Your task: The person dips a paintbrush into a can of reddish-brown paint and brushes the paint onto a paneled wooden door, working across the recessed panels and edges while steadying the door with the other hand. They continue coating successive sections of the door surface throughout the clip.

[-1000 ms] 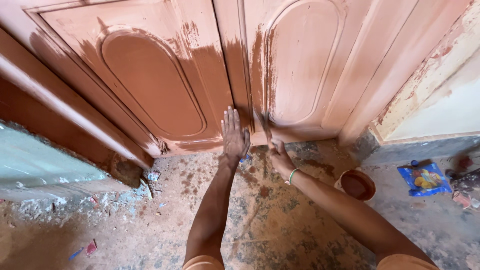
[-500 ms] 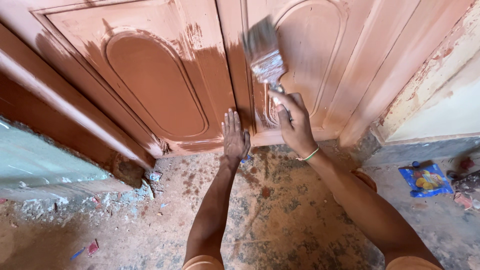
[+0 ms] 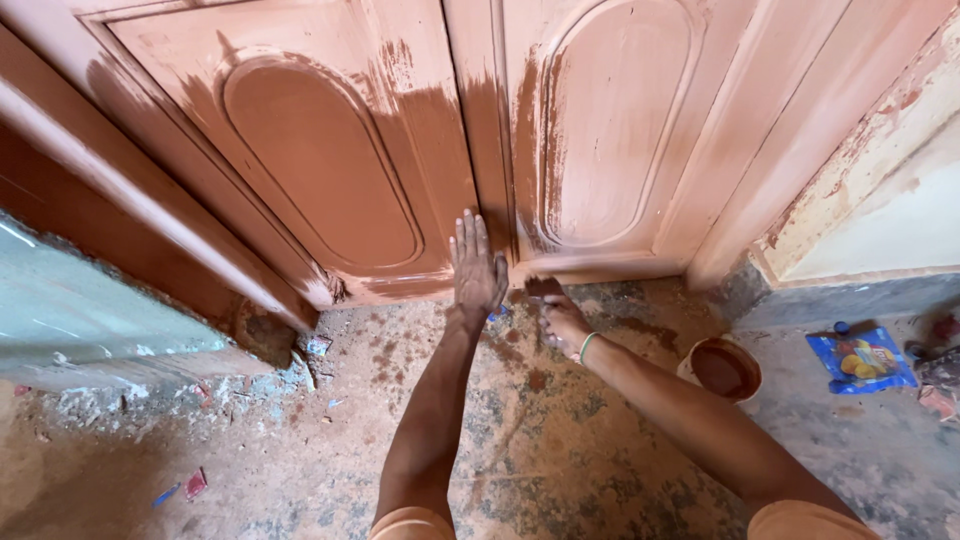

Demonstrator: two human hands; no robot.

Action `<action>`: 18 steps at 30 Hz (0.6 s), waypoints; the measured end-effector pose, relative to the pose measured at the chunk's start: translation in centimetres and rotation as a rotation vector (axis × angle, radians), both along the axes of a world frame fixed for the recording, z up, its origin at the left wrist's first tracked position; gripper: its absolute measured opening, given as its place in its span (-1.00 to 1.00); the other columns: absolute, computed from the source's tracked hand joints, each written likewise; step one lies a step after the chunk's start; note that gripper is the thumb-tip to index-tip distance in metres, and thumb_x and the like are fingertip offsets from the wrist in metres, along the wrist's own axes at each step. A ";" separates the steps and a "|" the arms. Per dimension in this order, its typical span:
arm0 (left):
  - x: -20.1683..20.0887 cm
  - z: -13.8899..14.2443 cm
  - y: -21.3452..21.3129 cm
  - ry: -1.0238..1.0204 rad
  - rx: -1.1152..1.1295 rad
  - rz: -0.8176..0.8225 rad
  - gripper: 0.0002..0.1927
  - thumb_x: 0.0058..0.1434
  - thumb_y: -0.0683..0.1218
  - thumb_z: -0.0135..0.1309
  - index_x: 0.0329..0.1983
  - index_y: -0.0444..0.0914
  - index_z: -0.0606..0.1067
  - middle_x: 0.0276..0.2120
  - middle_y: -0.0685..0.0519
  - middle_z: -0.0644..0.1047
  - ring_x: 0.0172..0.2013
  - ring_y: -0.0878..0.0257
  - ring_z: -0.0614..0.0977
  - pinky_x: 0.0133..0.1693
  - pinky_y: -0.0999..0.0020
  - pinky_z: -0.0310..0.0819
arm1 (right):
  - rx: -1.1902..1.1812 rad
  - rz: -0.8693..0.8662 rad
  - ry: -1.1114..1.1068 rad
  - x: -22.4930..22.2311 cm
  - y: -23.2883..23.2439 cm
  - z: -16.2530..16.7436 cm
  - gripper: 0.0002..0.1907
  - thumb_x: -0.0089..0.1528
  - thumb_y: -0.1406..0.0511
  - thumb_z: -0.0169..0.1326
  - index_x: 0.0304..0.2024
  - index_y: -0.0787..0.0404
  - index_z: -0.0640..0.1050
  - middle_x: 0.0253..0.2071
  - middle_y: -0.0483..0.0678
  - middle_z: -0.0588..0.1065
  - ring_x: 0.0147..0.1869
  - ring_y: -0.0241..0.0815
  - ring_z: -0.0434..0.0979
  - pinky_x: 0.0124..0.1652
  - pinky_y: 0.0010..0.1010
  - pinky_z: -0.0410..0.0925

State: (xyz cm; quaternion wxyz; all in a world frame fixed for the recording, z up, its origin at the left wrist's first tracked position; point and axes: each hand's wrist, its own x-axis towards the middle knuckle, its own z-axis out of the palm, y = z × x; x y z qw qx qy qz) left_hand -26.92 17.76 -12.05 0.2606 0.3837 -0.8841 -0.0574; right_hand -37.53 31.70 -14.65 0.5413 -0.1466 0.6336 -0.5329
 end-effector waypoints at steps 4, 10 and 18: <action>-0.1 0.2 -0.1 -0.032 0.012 0.001 -0.25 0.38 0.12 -0.48 0.50 -0.35 -0.27 0.50 -0.14 -0.32 0.49 -0.07 -0.26 0.43 0.06 -0.42 | -0.025 0.013 0.094 -1.9 -0.8 1.8 -0.59 0.36 0.40 -0.14 0.26 0.08 0.35 -0.43 -0.05 0.34 -0.63 -0.37 0.20 -0.70 -0.64 0.14; 0.0 -0.4 -0.5 -0.005 0.013 0.013 -0.27 0.38 0.11 -0.50 0.50 -0.37 -0.25 0.51 -0.16 -0.29 0.49 -0.07 -0.24 0.44 0.07 -0.40 | -0.481 -0.006 0.220 -3.7 -0.9 11.4 -0.58 0.41 0.32 -0.29 0.32 0.02 0.29 -0.30 -0.11 0.36 -0.56 -0.45 0.21 -0.63 -0.69 0.24; 0.2 -0.7 -0.7 -0.003 0.008 0.011 -0.25 0.35 0.08 -0.43 0.50 -0.36 -0.22 0.51 -0.17 -0.26 0.49 -0.07 -0.23 0.43 0.07 -0.42 | -0.938 -0.037 0.781 -4.1 -1.5 13.0 -0.57 0.44 0.40 -0.24 0.37 0.09 0.23 -0.33 -0.13 0.29 -0.50 -0.43 0.23 -0.60 -0.69 0.25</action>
